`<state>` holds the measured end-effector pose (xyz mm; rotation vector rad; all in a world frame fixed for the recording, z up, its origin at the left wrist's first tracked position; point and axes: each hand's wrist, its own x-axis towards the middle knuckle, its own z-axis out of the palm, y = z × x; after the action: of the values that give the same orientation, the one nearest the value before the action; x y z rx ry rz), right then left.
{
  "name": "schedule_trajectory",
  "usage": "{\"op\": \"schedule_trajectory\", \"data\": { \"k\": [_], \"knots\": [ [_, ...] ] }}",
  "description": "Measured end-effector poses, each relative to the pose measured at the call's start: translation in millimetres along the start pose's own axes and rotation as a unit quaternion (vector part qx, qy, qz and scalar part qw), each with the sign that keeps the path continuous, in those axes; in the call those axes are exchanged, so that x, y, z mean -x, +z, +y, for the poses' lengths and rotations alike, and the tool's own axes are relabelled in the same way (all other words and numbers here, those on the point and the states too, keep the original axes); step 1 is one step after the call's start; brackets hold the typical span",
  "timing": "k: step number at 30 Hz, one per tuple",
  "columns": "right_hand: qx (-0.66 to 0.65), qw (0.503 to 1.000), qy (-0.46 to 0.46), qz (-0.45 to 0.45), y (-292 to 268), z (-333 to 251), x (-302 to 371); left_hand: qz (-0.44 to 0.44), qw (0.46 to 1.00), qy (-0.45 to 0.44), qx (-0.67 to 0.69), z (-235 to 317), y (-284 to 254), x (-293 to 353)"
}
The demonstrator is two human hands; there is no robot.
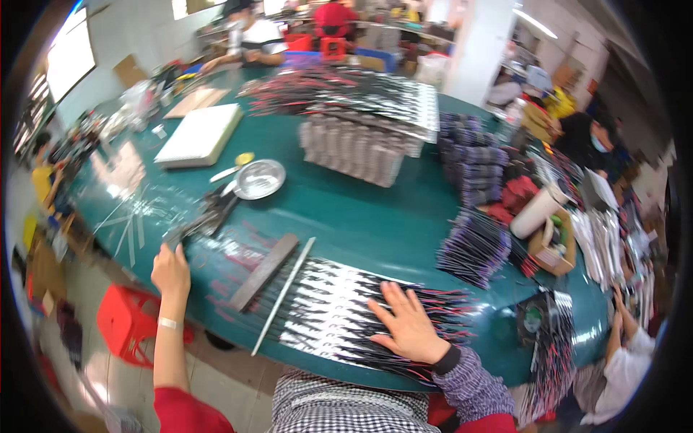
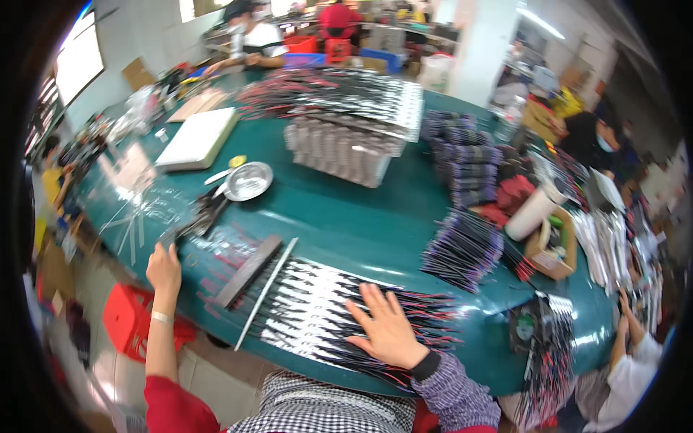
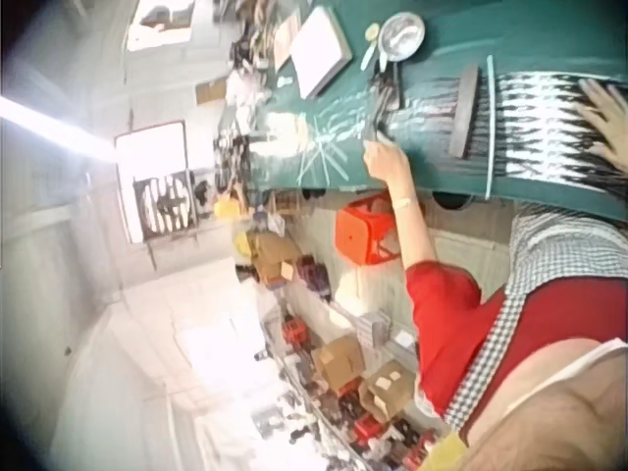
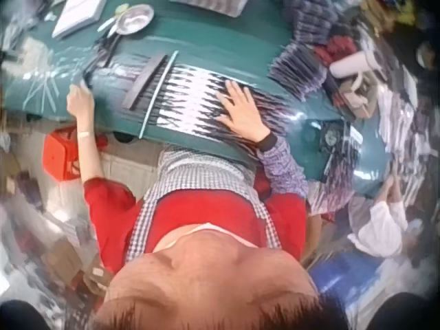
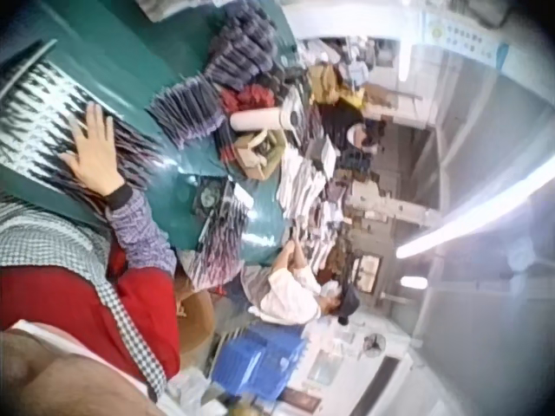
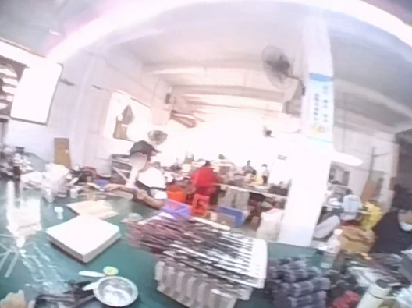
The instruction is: The person uses a handheld heating tool to bond wires onto circuit strips while holding them in place by hand, then aligns and arranges the wires across the strips using a stick and hands.
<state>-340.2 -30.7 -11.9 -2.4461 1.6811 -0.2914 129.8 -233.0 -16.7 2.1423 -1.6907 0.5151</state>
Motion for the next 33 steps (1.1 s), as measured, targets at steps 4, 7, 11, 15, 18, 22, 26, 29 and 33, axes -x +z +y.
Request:
{"op": "schedule_trajectory", "data": {
  "k": [4,7,11,15,18,22,26,29,33],
  "knots": [
    [0.002,1.000,0.000,0.007,6,2,1,-0.081,0.935,0.275,0.209,70,-20,60],
    [-0.026,1.000,-0.008,0.004,7,3,4,-0.110,0.906,0.339,0.229,107,-29,74],
    [-0.020,1.000,-0.002,0.002,8,2,6,-0.103,0.909,0.360,0.183,113,-22,71],
    [-0.032,0.999,0.001,0.012,10,1,6,-0.108,0.921,0.350,0.135,95,-7,70],
    [-0.011,1.000,-0.002,0.019,11,1,8,-0.110,0.953,0.265,0.098,89,-5,61],
    [-0.002,0.999,-0.006,0.032,12,2,8,-0.040,0.961,0.253,0.105,95,-32,63],
    [0.000,1.000,0.017,0.016,10,0,7,-0.089,0.921,0.307,0.223,107,-70,121],
    [-0.014,1.000,0.013,0.018,7,0,7,-0.150,0.916,0.306,0.210,112,-78,157],
    [-0.025,0.999,0.007,0.029,9,2,9,-0.132,0.922,0.313,0.185,111,-65,161]
  ]
}}
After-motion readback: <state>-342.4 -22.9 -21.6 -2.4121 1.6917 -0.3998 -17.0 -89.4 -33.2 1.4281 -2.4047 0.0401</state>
